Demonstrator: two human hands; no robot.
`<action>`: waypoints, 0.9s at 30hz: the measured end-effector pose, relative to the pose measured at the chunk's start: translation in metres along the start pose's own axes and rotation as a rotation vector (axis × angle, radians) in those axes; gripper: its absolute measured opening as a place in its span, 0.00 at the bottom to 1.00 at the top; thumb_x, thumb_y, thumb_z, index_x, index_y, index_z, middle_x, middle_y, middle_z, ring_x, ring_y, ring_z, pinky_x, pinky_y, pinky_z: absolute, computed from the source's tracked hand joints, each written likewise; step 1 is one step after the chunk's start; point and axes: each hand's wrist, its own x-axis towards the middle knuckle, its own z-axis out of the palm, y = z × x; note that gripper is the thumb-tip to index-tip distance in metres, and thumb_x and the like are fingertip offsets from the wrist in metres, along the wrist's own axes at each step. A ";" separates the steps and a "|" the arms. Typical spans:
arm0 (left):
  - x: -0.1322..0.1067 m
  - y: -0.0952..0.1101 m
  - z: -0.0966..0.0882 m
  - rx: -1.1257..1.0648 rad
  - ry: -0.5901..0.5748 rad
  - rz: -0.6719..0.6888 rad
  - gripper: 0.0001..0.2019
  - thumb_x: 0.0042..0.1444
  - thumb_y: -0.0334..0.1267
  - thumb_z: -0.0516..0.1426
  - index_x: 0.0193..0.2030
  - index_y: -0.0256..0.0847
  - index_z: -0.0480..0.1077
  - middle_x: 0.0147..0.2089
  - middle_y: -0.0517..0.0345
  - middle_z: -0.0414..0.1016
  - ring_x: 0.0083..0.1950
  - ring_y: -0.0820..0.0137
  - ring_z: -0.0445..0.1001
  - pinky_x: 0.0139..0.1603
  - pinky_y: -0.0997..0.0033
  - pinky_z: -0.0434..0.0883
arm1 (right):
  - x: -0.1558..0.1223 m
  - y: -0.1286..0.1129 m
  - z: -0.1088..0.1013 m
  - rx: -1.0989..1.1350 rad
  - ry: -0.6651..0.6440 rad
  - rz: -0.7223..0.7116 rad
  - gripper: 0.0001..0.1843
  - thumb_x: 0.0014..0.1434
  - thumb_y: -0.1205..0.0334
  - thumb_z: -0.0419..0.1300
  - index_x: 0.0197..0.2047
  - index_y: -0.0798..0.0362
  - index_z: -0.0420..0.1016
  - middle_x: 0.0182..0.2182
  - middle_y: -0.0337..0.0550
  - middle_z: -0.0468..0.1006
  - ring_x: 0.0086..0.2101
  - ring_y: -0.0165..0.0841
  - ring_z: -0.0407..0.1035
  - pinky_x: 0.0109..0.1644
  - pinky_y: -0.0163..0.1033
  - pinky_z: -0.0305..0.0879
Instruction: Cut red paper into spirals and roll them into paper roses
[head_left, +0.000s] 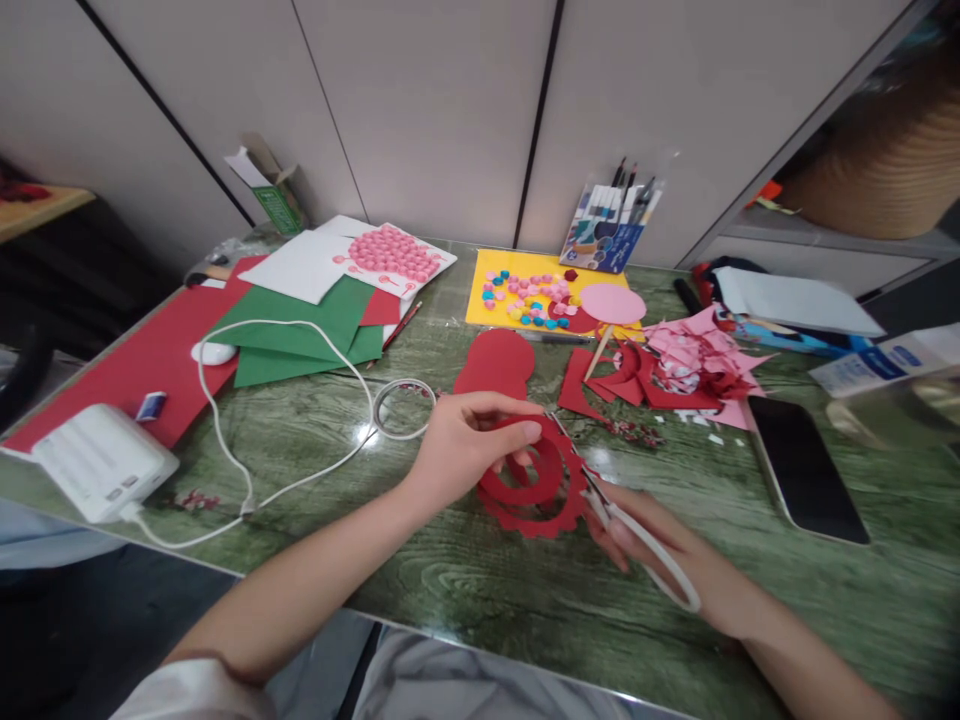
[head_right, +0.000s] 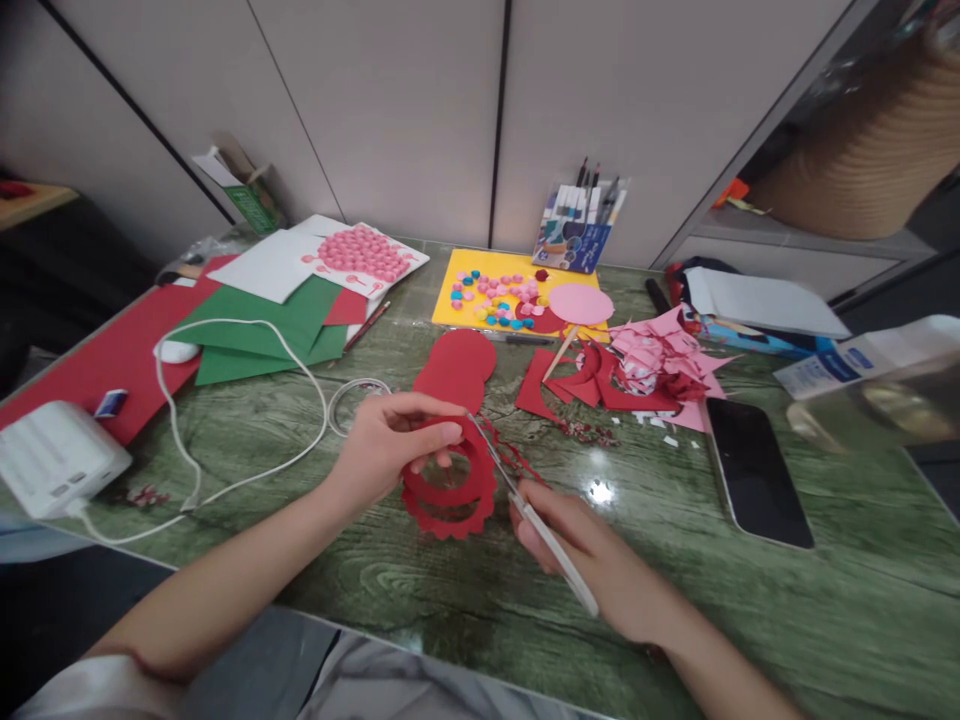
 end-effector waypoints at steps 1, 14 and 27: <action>0.000 -0.001 0.001 0.008 -0.006 -0.005 0.10 0.44 0.38 0.63 0.34 0.39 0.77 0.17 0.59 0.72 0.17 0.77 0.69 0.15 0.81 0.60 | 0.000 0.001 0.000 -0.004 0.011 -0.002 0.17 0.62 0.47 0.48 0.30 0.52 0.63 0.24 0.36 0.62 0.25 0.28 0.54 0.31 0.35 0.53; 0.002 0.001 -0.001 0.031 0.001 0.030 0.08 0.43 0.37 0.64 0.30 0.38 0.72 0.23 0.60 0.74 0.20 0.75 0.73 0.19 0.81 0.67 | 0.000 -0.005 -0.004 -0.007 -0.023 0.041 0.17 0.62 0.48 0.48 0.29 0.52 0.60 0.26 0.37 0.60 0.25 0.28 0.53 0.31 0.35 0.53; 0.004 0.010 -0.008 0.090 -0.046 0.050 0.07 0.42 0.35 0.64 0.31 0.38 0.75 0.22 0.59 0.75 0.22 0.73 0.74 0.24 0.77 0.72 | -0.001 -0.004 -0.005 0.015 0.002 0.058 0.18 0.59 0.45 0.51 0.31 0.52 0.66 0.25 0.37 0.64 0.25 0.28 0.55 0.28 0.35 0.55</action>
